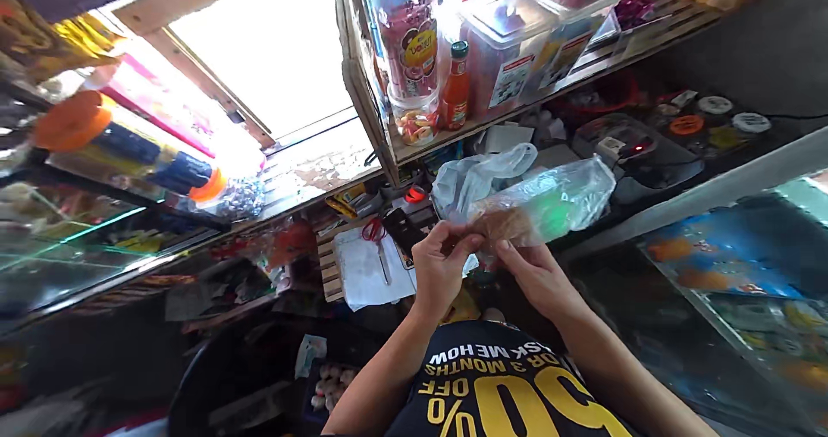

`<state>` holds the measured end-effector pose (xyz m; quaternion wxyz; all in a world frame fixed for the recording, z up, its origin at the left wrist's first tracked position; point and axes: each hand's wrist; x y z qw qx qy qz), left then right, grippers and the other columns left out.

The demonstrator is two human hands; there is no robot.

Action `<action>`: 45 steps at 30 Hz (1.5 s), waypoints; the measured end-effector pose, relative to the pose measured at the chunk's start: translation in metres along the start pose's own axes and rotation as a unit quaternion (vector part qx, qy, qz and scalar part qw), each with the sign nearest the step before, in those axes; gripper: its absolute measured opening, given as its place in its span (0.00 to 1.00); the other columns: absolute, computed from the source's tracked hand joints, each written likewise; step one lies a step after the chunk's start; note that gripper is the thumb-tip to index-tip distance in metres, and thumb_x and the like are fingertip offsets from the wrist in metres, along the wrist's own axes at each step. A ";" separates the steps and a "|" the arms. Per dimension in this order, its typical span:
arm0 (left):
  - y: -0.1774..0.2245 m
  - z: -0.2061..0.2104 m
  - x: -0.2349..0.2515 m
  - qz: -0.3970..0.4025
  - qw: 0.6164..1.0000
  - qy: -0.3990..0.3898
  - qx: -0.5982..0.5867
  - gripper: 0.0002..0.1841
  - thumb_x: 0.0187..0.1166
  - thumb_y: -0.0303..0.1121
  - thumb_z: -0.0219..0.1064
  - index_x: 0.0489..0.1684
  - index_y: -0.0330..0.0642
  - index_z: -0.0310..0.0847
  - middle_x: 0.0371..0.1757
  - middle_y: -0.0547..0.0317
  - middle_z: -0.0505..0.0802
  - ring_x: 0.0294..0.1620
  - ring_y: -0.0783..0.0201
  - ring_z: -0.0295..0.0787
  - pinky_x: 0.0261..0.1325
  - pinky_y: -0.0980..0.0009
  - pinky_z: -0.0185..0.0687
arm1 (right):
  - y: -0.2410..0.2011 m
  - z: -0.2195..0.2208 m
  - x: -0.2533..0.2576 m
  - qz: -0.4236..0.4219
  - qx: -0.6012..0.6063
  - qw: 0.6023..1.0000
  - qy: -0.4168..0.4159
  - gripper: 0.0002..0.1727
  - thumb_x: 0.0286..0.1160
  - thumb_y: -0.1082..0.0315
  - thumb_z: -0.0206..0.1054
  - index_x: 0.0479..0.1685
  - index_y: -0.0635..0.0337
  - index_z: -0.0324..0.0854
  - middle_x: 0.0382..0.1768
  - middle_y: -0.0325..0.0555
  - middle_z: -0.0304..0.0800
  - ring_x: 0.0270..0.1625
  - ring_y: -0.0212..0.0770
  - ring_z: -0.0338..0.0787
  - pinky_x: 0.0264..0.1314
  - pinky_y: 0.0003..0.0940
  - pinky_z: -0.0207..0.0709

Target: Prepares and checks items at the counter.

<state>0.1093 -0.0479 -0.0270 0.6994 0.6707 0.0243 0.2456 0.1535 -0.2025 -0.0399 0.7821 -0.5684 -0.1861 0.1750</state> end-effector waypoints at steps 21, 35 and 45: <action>0.011 -0.015 -0.003 -0.109 0.977 -0.102 -0.153 0.24 0.78 0.23 0.70 0.72 0.37 0.70 0.58 0.61 0.93 0.59 0.68 0.92 0.68 0.66 0.87 | -0.006 -0.014 -0.004 -0.097 -0.125 0.987 0.014 0.17 0.68 0.73 0.77 0.56 0.64 0.83 0.41 0.39 0.94 0.40 0.31 0.94 0.46 0.27 0.91; 0.000 -0.013 -0.010 0.042 0.999 -0.019 0.002 0.07 0.71 0.21 0.76 0.42 0.30 0.87 0.37 0.60 0.96 0.36 0.73 0.94 0.45 0.73 0.93 | -0.015 0.004 -0.003 -0.077 -0.013 0.997 0.019 0.22 0.70 0.74 0.74 0.64 0.56 0.75 0.50 0.31 0.95 0.52 0.29 0.95 0.61 0.29 0.90; 0.022 -0.033 0.010 -0.031 0.981 -0.187 0.047 0.32 0.70 0.29 0.80 0.76 0.34 0.73 0.62 0.52 0.90 0.58 0.65 0.91 0.63 0.66 0.90 | -0.015 -0.008 0.000 -0.118 -0.119 0.986 -0.013 0.31 0.63 0.69 0.82 0.70 0.58 0.79 0.59 0.39 0.92 0.58 0.36 0.93 0.63 0.33 0.90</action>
Point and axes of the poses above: each hand's wrist, its own x-axis towards the middle knuckle, its own z-axis out of the palm, y = z × x
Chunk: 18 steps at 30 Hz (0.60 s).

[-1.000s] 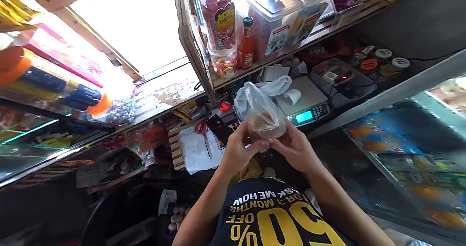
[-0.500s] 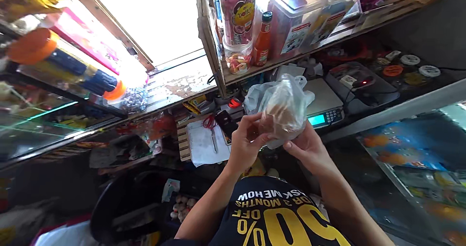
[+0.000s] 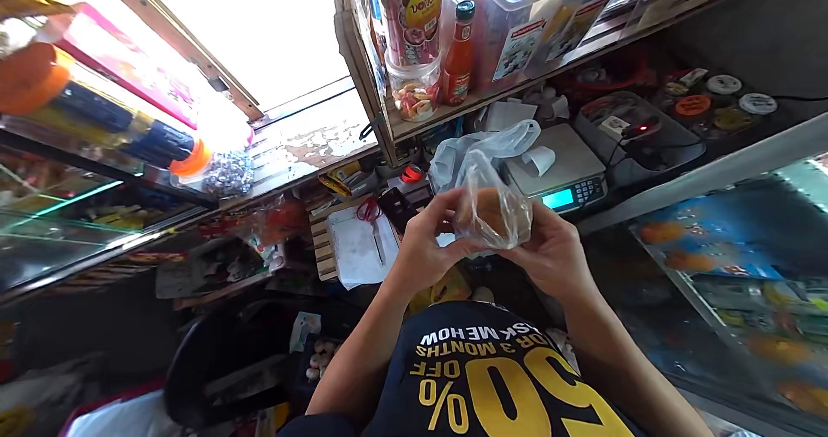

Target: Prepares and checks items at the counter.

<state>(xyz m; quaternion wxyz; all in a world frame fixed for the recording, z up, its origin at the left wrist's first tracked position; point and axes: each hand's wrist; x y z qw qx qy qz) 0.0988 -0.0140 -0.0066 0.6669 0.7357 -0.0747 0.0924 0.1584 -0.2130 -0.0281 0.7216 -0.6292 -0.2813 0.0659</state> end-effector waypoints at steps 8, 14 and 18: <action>0.010 0.002 0.000 -0.005 0.983 0.046 -0.175 0.27 0.70 0.17 0.74 0.69 0.44 0.76 0.57 0.63 0.92 0.55 0.70 0.92 0.62 0.68 0.90 | 0.003 -0.008 -0.006 -0.045 -0.032 0.998 0.017 0.10 0.71 0.68 0.77 0.49 0.49 0.86 0.42 0.28 0.94 0.43 0.26 0.93 0.49 0.24 0.90; 0.010 0.010 -0.002 0.031 0.978 0.059 -0.196 0.29 0.70 0.22 0.78 0.71 0.52 0.74 0.62 0.67 0.90 0.56 0.71 0.91 0.61 0.69 0.90 | 0.004 -0.001 -0.010 -0.035 -0.050 0.997 -0.054 0.17 0.71 0.59 0.78 0.54 0.55 0.85 0.45 0.31 0.94 0.47 0.27 0.94 0.53 0.26 0.91; 0.012 0.008 -0.002 0.055 0.981 0.051 -0.177 0.25 0.65 0.18 0.79 0.61 0.46 0.78 0.55 0.67 0.93 0.52 0.72 0.93 0.60 0.69 0.91 | -0.006 -0.001 -0.005 -0.050 -0.001 0.998 -0.039 0.41 0.67 0.45 0.79 0.81 0.41 0.64 0.69 0.32 0.80 0.67 0.35 0.85 0.69 0.34 0.84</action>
Point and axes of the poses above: each hand's wrist, its own x-axis towards the middle knuckle, its own z-axis out of the palm, y = z × x
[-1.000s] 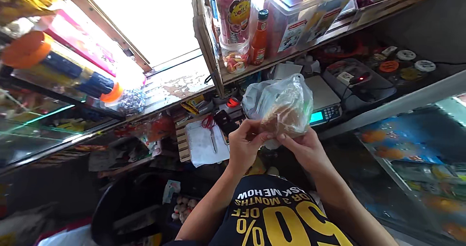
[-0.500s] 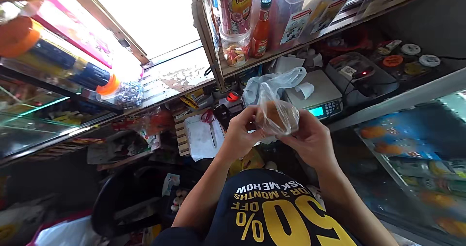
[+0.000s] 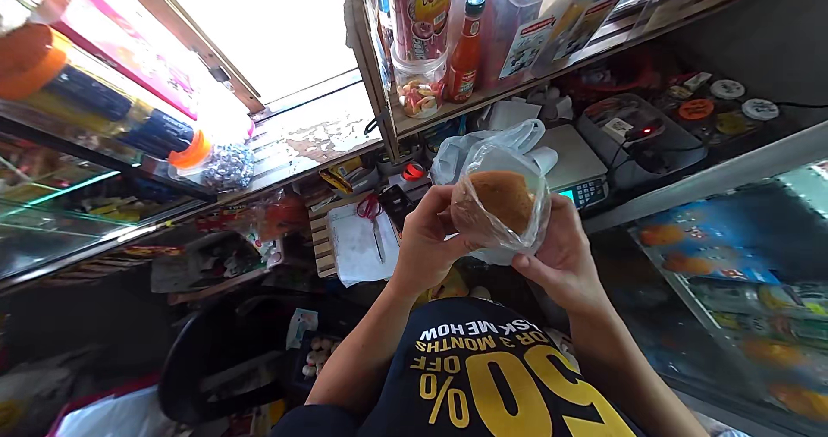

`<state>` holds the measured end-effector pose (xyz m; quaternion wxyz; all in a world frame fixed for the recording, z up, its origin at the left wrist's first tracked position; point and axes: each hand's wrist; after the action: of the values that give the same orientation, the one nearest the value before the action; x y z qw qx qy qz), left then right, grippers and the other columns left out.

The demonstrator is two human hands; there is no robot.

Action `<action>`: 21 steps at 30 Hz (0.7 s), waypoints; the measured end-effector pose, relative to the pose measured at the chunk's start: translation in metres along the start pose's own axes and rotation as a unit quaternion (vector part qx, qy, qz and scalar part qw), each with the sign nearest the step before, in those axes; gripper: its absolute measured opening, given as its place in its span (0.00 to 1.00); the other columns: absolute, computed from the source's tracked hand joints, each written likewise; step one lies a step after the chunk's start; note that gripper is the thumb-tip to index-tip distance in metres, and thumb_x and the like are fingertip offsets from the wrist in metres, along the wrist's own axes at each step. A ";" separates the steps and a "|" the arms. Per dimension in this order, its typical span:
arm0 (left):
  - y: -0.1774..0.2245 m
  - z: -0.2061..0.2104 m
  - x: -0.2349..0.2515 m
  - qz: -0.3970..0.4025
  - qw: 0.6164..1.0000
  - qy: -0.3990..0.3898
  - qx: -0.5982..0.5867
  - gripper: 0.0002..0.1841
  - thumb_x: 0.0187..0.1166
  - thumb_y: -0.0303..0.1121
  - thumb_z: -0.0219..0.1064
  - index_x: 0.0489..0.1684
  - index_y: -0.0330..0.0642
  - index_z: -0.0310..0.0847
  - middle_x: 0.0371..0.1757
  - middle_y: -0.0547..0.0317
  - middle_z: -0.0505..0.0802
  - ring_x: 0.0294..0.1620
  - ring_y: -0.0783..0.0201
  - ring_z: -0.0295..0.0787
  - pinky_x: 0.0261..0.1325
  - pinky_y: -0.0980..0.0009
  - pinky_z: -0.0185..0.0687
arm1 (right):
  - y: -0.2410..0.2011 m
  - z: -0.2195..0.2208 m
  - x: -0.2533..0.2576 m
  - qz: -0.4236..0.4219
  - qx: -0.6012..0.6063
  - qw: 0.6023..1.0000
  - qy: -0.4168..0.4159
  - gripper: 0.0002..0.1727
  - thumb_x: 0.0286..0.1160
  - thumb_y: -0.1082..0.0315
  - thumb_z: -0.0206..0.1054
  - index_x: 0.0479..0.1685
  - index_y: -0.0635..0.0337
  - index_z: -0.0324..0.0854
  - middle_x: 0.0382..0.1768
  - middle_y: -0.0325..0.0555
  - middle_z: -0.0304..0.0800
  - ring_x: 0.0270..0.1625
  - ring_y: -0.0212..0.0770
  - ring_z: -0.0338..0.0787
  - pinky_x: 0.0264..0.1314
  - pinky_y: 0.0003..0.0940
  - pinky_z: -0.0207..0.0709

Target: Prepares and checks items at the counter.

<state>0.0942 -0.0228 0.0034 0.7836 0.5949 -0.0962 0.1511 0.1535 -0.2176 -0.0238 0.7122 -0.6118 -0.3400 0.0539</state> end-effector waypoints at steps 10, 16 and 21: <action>-0.011 0.003 0.001 0.041 0.997 0.002 0.067 0.19 0.62 0.24 0.84 0.47 0.43 0.80 0.43 0.66 0.93 0.44 0.73 0.93 0.52 0.71 0.93 | -0.006 0.006 0.006 -0.030 0.034 0.998 0.041 0.29 0.66 0.64 0.81 0.71 0.44 0.79 0.62 0.27 0.88 0.63 0.29 0.89 0.67 0.29 0.86; -0.014 0.001 0.003 0.013 0.993 -0.017 0.112 0.18 0.64 0.21 0.82 0.50 0.33 0.83 0.43 0.60 0.94 0.42 0.72 0.94 0.50 0.71 0.94 | 0.000 0.005 0.000 -0.016 0.075 0.995 0.066 0.31 0.66 0.66 0.81 0.73 0.43 0.80 0.62 0.27 0.90 0.63 0.29 0.90 0.68 0.29 0.86; -0.020 0.004 0.002 -0.028 0.989 -0.040 0.139 0.17 0.66 0.21 0.80 0.52 0.30 0.84 0.45 0.55 0.95 0.45 0.68 0.95 0.51 0.69 0.95 | 0.000 0.003 -0.003 0.011 0.086 0.991 0.097 0.28 0.67 0.65 0.81 0.70 0.44 0.81 0.61 0.29 0.91 0.61 0.30 0.91 0.67 0.29 0.87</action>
<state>0.1029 -0.0309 -0.0127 0.6926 0.7061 -0.0893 0.1171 0.1498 -0.2164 -0.0250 0.7912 -0.5542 -0.2567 0.0310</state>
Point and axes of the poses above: each hand's wrist, its own x-axis towards the middle knuckle, its own z-axis out of the palm, y = z × x
